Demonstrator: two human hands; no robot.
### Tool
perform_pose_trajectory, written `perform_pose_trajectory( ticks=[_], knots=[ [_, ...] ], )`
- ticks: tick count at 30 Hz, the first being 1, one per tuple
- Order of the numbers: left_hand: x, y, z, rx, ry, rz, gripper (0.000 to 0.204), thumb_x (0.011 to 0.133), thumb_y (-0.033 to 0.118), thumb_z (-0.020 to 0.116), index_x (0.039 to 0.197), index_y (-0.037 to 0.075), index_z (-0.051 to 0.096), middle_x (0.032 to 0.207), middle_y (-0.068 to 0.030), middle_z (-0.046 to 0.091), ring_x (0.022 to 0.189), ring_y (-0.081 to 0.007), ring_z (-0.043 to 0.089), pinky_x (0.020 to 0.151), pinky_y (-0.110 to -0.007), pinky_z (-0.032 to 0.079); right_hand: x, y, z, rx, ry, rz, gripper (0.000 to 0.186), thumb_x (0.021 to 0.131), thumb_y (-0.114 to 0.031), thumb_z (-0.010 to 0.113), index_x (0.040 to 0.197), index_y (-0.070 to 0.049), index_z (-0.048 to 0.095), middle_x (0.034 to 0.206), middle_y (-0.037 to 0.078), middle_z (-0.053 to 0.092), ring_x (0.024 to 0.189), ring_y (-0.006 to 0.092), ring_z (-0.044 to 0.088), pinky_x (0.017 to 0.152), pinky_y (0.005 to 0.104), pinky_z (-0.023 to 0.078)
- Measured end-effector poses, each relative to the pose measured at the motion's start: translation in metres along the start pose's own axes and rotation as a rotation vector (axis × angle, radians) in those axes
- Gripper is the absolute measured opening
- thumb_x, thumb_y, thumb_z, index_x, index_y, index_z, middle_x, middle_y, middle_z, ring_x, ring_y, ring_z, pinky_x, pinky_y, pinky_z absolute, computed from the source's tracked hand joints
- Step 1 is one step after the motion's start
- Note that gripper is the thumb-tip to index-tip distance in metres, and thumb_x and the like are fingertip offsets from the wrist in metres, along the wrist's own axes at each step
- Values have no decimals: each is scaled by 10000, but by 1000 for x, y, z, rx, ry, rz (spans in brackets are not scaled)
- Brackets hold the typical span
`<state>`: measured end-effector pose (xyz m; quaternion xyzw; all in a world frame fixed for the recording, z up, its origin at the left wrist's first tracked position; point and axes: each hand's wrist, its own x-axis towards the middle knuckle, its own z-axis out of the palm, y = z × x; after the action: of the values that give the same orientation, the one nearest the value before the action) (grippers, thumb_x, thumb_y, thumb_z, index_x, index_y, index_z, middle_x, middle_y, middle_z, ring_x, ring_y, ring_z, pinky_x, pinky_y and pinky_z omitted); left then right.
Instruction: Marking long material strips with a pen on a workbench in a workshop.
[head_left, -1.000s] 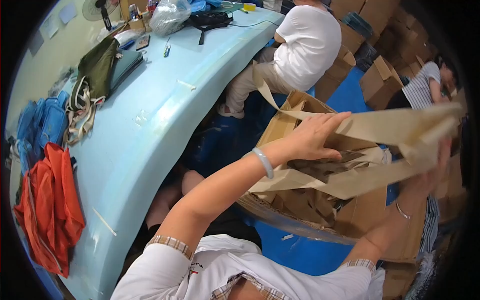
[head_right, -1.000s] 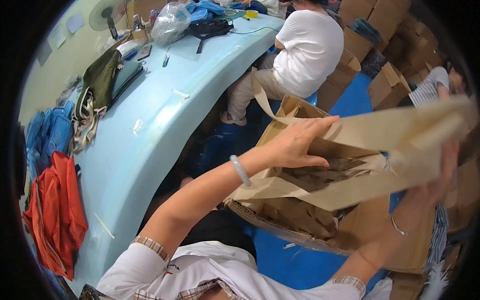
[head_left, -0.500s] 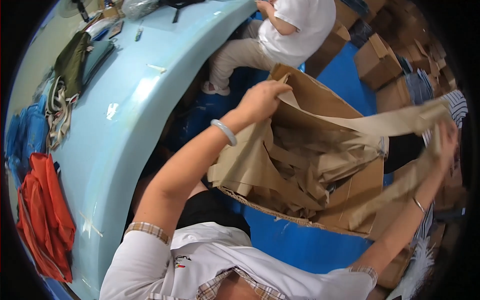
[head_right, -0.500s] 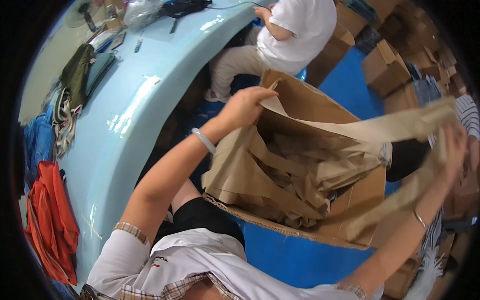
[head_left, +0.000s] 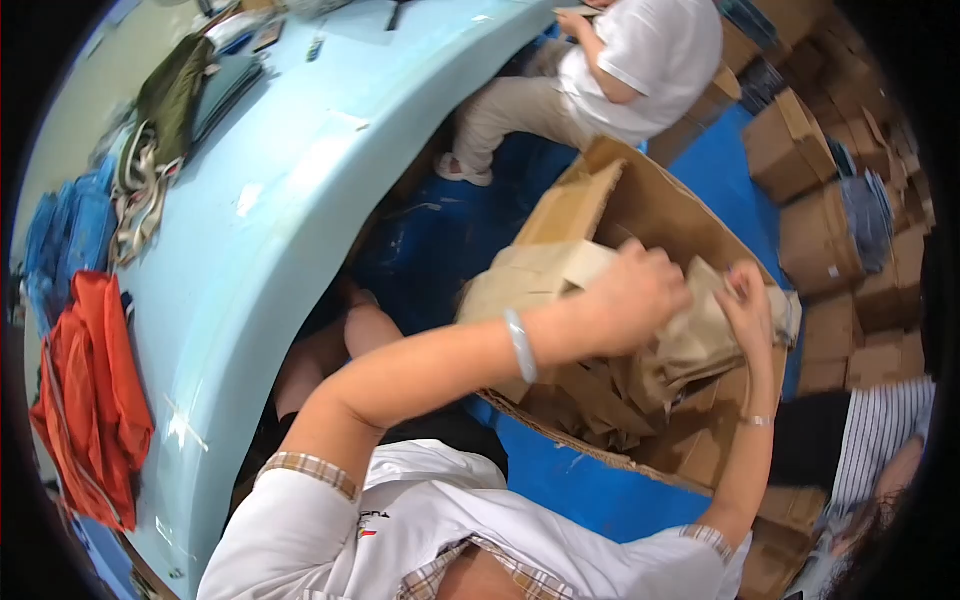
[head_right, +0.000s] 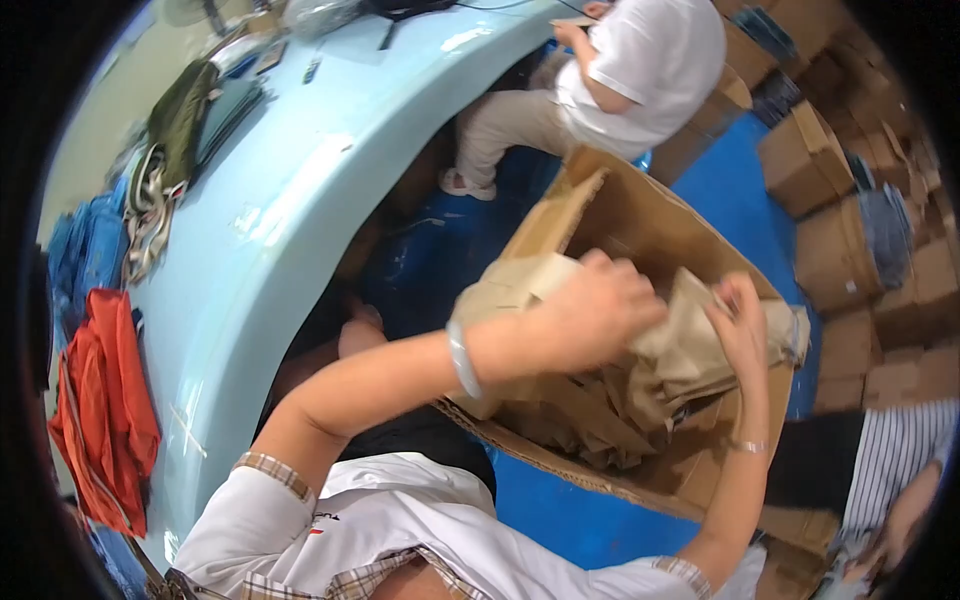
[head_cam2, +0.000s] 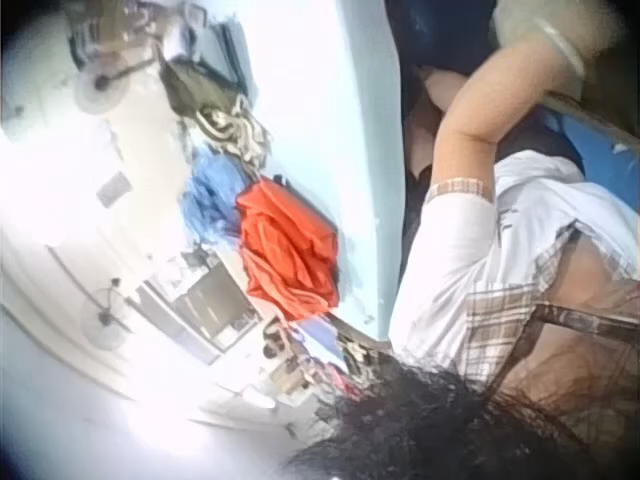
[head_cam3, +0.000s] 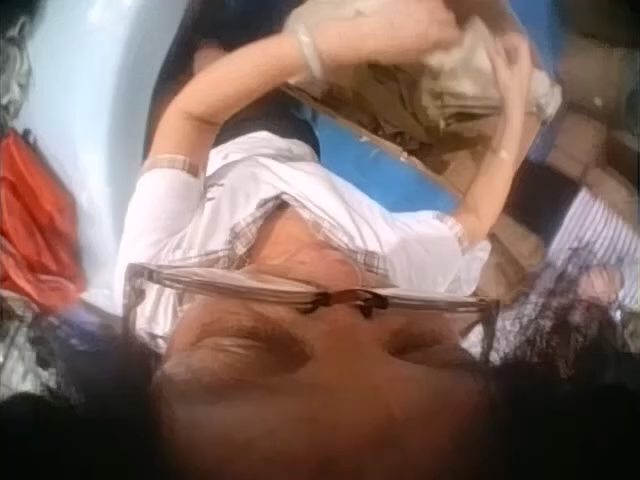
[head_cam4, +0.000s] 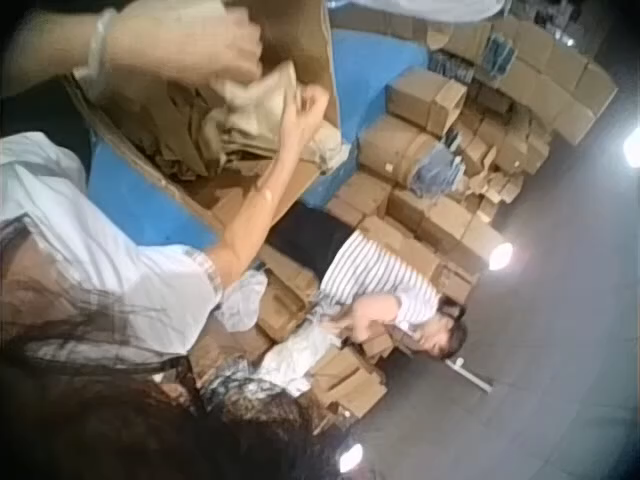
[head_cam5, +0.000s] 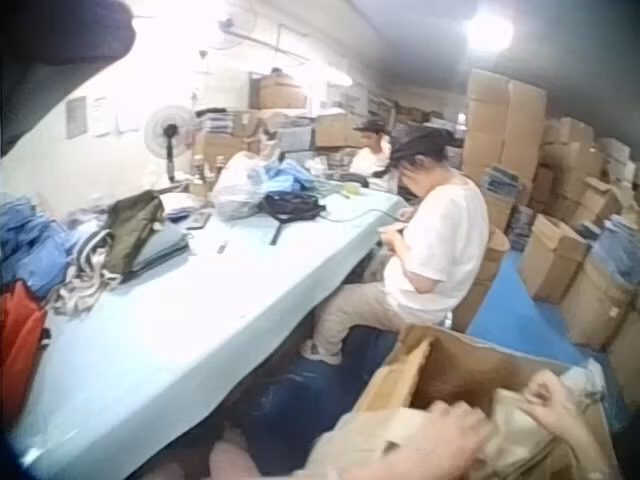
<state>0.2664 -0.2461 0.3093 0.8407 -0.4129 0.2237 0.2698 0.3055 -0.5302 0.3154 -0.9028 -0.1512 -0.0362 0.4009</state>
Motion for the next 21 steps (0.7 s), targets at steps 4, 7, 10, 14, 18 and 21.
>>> perform_pose_trajectory(
  ticks=[4,7,10,14,18,21],
  knots=[
    [-24,44,47,307,-107,92,113,790,215,579,808,125,645,790,-22,586,812,-206,525,763,-375,376,-79,79,-59,-292,-107,223,341,673,93,644,889,-63,431,803,10,453,730,113,440,660,258,429],
    [-24,63,59,235,-533,109,217,806,250,588,901,99,713,889,-41,669,852,-209,564,730,-362,376,-101,62,-74,-566,-276,379,349,688,103,671,908,-24,432,788,83,558,775,179,578,768,275,474],
    [-20,72,69,193,-599,118,210,801,270,603,875,111,719,870,-20,672,849,-202,571,694,-362,365,-81,21,-48,-129,-134,307,311,786,60,672,952,-42,430,994,120,657,962,186,633,855,309,493],
    [-31,68,75,184,-581,138,207,799,315,608,838,144,717,855,-7,671,823,-197,576,645,-371,353,-36,-47,26,179,-198,258,253,851,77,603,963,-56,418,1106,130,639,1034,186,606,916,308,468],
    [-50,67,79,126,-800,154,309,809,388,579,950,165,739,1019,-90,702,1004,-264,639,701,-524,457,-16,-78,72,193,-337,188,198,852,25,626,970,-39,481,1083,132,645,1022,179,604,896,300,477],
    [-34,62,126,58,-683,291,368,837,382,599,1061,116,718,1091,-88,700,1032,-318,652,780,-594,489,-18,-57,57,219,-292,26,222,884,24,584,990,-64,411,1017,96,636,968,148,592,921,300,471]
  ],
)
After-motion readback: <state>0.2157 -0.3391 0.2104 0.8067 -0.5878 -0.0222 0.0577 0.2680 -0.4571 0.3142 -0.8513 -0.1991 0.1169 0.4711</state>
